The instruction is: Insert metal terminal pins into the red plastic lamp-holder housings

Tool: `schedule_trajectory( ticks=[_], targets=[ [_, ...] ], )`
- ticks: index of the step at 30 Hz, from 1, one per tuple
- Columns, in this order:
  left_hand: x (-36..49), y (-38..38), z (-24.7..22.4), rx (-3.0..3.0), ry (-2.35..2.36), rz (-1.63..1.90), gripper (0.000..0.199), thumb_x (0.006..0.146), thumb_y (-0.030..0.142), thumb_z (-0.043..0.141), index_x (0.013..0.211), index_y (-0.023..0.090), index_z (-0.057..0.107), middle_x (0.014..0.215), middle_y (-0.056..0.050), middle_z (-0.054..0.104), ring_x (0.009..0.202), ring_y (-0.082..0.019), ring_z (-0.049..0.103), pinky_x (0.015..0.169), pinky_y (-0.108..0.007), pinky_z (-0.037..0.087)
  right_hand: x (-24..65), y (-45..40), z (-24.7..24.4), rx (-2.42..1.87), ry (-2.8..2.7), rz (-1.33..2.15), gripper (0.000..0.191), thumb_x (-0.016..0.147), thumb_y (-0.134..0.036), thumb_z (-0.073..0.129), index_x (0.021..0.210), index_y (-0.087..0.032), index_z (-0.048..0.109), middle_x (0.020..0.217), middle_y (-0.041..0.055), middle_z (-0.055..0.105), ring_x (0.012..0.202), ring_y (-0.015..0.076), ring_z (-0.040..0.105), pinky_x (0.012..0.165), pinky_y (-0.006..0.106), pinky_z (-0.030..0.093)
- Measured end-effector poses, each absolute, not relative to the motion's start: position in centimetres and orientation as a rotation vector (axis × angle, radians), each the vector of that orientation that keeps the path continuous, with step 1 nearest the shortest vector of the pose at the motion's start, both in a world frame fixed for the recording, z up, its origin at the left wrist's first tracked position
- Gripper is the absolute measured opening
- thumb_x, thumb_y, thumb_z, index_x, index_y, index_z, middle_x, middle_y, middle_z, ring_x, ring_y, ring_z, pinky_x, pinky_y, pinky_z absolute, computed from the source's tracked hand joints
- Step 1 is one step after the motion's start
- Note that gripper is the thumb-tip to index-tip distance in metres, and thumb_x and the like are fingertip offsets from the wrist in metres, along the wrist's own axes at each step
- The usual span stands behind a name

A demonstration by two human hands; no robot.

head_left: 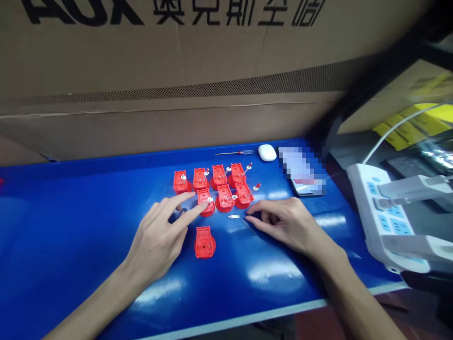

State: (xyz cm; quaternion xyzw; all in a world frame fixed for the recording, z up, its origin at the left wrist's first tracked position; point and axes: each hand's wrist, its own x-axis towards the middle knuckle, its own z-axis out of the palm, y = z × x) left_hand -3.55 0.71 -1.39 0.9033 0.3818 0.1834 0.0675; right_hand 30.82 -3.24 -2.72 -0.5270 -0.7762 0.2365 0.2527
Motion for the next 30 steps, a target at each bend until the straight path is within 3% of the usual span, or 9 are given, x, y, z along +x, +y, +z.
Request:
schedule_trajectory(
  ticks=[7, 16, 21, 26, 30],
  targets=[
    [-3.61, 1.11, -1.6, 2.726, 1.118, 0.568, 0.066, 0.106, 0.002, 0.047, 0.159, 0.04, 0.057, 0.157, -0.01, 0.058, 0.12, -0.029, 0.066, 0.097, -0.046, 0.051, 30.95, -3.05, -2.82, -1.451, -2.094, 0.69, 0.019, 0.107, -0.039, 0.071, 0.109, -0.022, 0.079, 0.067, -0.0053, 0.066, 0.053, 0.0112, 0.055, 0.059, 0.024, 0.041],
    [-3.47, 0.65, -1.91, 2.645, 1.167, 0.59, 0.061, 0.11, 0.004, 0.045, 0.158, 0.04, 0.056, 0.155, -0.009, 0.06, 0.133, -0.028, 0.063, 0.106, -0.048, 0.047, 31.23, -3.0, -2.48, -1.492, -2.052, 0.803, 0.02, 0.107, -0.042, 0.074, 0.111, -0.023, 0.078, 0.066, -0.0068, 0.063, 0.054, 0.0114, 0.055, 0.058, 0.024, 0.04],
    [-3.48, 0.62, -2.26, 2.617, 1.148, 0.695, 0.057, 0.11, 0.004, 0.048, 0.156, 0.036, 0.059, 0.149, -0.009, 0.064, 0.123, -0.024, 0.066, 0.103, -0.044, 0.049, 31.55, -2.96, -2.55, -1.535, -2.065, 0.864, 0.026, 0.107, -0.051, 0.072, 0.108, -0.026, 0.08, 0.072, -0.0041, 0.068, 0.059, 0.0133, 0.058, 0.06, 0.026, 0.04],
    [-3.67, 0.42, -1.97, 2.564, 1.08, 0.895, 0.05, 0.106, 0.0, 0.056, 0.145, 0.029, 0.068, 0.139, -0.007, 0.07, 0.113, -0.02, 0.069, 0.098, -0.038, 0.052, 31.34, -2.9, -2.17, -1.545, -2.088, 0.884, 0.026, 0.111, -0.049, 0.066, 0.107, -0.026, 0.079, 0.081, -0.0016, 0.073, 0.065, 0.015, 0.061, 0.063, 0.027, 0.041],
    [-3.75, 0.17, -1.75, 2.541, 0.968, 0.95, 0.046, 0.103, -0.003, 0.059, 0.138, 0.025, 0.072, 0.131, -0.006, 0.073, 0.108, -0.018, 0.07, 0.097, -0.037, 0.052, 31.18, -2.9, -1.86, -1.578, -2.073, 0.896, 0.026, 0.111, -0.048, 0.065, 0.107, -0.026, 0.076, 0.077, -0.0019, 0.07, 0.063, 0.0158, 0.059, 0.061, 0.027, 0.039]
  ],
)
